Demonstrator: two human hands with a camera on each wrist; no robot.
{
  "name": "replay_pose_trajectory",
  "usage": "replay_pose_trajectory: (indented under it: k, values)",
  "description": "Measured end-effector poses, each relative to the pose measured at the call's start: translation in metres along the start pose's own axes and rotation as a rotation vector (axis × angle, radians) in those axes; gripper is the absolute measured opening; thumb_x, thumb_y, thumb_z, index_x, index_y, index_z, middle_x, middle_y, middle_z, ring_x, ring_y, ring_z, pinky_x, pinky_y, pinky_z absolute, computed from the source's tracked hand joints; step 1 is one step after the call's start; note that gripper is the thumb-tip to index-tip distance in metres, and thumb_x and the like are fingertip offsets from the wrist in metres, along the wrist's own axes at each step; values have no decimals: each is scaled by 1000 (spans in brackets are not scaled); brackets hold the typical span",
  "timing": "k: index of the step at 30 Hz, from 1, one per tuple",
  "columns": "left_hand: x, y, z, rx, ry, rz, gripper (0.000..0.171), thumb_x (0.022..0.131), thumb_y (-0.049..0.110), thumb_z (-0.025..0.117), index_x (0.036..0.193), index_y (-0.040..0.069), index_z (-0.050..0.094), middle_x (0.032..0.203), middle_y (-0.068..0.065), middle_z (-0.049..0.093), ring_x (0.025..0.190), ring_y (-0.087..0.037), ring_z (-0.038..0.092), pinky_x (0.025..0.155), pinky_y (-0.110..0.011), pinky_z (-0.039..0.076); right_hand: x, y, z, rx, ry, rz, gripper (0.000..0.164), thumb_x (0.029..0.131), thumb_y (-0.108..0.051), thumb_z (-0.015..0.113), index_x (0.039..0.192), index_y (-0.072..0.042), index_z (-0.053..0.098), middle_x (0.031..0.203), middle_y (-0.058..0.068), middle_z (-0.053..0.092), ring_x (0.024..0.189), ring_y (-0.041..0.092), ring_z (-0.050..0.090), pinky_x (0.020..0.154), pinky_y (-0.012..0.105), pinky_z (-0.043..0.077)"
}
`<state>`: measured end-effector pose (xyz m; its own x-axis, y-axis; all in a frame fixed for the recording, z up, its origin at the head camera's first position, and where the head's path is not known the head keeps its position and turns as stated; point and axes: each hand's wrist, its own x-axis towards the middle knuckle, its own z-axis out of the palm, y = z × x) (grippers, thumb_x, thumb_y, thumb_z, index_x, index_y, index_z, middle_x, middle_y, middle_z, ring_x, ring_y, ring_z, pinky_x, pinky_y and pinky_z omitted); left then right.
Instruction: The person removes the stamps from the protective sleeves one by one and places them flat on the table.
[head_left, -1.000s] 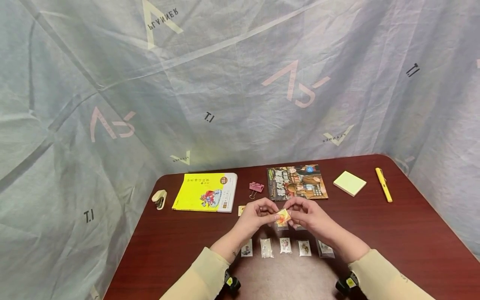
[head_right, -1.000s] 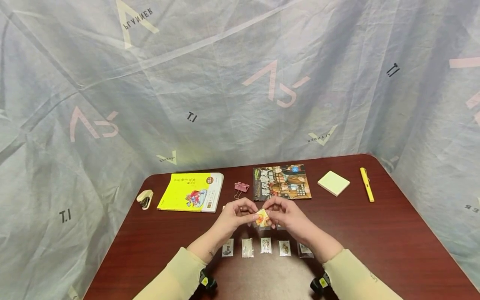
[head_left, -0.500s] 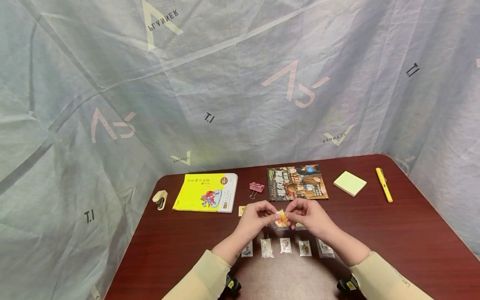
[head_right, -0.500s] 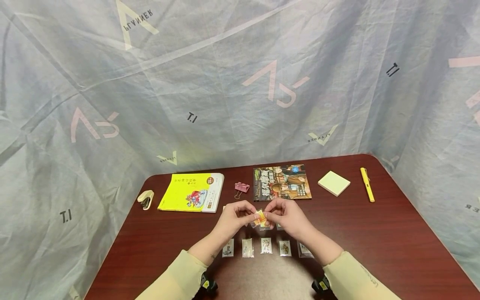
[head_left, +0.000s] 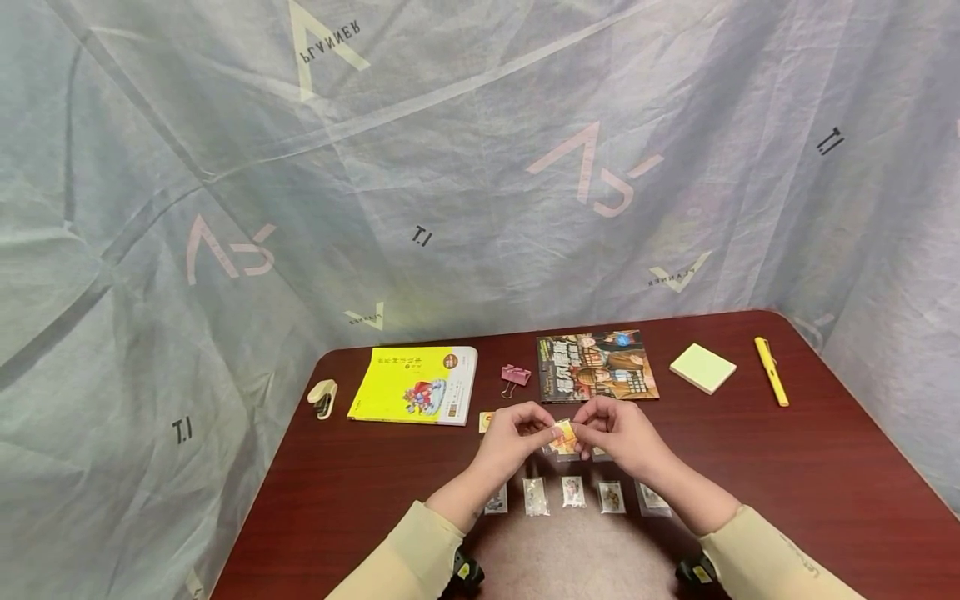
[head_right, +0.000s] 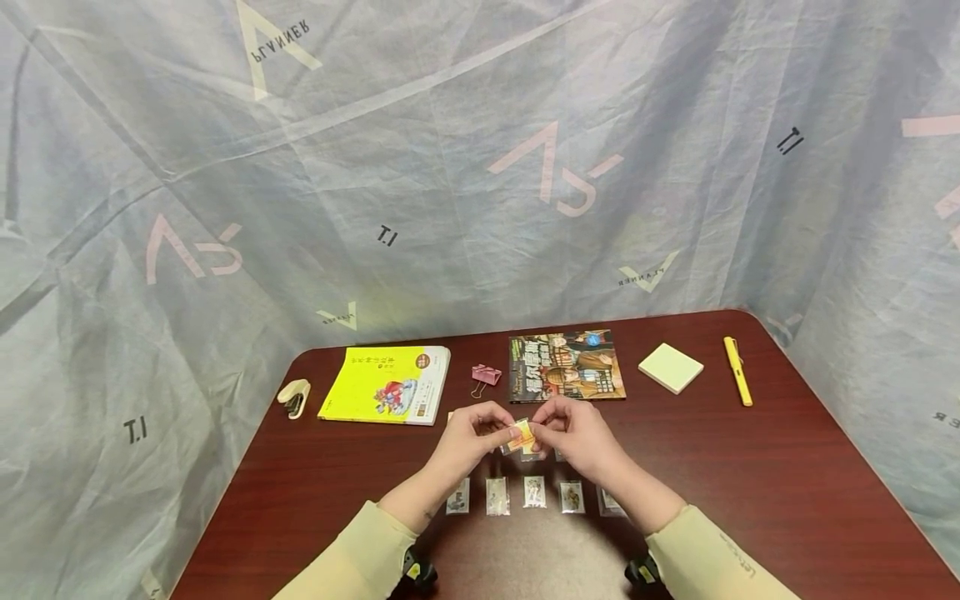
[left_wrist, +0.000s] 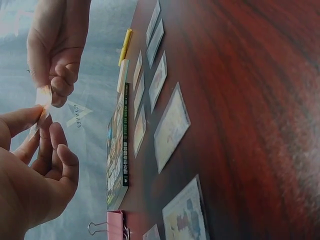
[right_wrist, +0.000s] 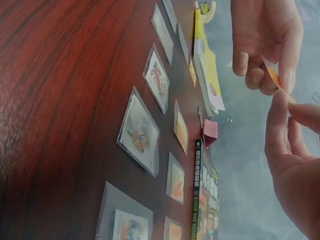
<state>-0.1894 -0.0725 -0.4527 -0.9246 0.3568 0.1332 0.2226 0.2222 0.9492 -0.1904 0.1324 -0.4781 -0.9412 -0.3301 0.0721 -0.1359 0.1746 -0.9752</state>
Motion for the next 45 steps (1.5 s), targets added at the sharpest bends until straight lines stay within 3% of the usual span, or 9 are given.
replay_pose_trajectory:
  k: [5,10,13,19,26,30,34,39,45]
  values:
    - [1,-7,1,16,0,18,10,81,9,71,86,1,67,80,-15,67,65,-21,55,57,-20,44,-1,-1,3,-3,9,-2,18,87,-7,64,95,4,53,72,23,64,59,31,64,57,46,53]
    - [6,-27,3,35,13,21,10,81,14,73,84,6,68,78,-10,68,62,-13,54,56,-20,44,-2,-1,5,-95,66,-10,12,85,-10,67,91,-5,58,72,12,66,62,24,66,58,40,54]
    - [7,-34,3,39,27,8,10,80,18,73,83,10,68,77,-6,67,62,-8,54,56,-20,45,-1,0,4,-89,41,-37,10,85,-11,67,91,-6,61,73,10,67,64,24,67,60,40,54]
    - [7,-36,1,39,47,2,10,80,20,74,82,13,67,76,-2,67,62,-6,54,57,-22,46,1,4,3,-93,-10,-61,12,88,-19,64,92,-7,66,75,15,67,66,29,64,60,35,52]
    - [4,-36,-1,84,47,9,11,81,24,73,83,15,68,77,-1,68,65,-9,57,60,-23,47,2,-16,10,-215,32,-30,8,85,-10,67,90,-5,66,80,16,66,62,16,58,56,26,47]
    - [2,-36,-6,118,23,19,8,83,24,70,85,16,70,78,-3,69,68,-14,58,61,-25,47,2,-29,10,-190,28,7,11,83,-9,68,89,0,65,80,17,65,59,13,55,52,25,44]
    - [0,-37,-11,147,4,30,6,85,22,68,85,16,71,78,-1,69,68,-13,57,60,-25,46,9,-19,6,-117,29,45,17,83,-15,70,90,-1,64,76,17,64,59,18,56,51,26,44]
    - [-4,-39,-14,297,65,-33,6,83,22,69,81,17,73,74,9,67,67,-6,54,61,-21,44,27,5,1,-94,53,66,20,85,-21,69,89,-3,62,72,19,62,63,33,60,53,33,49]
    - [-7,-51,-15,422,130,-208,8,76,23,75,69,20,73,62,13,63,54,-3,52,52,-22,43,52,13,3,-295,60,110,16,84,-24,69,85,-10,62,68,9,63,56,26,58,48,32,46]
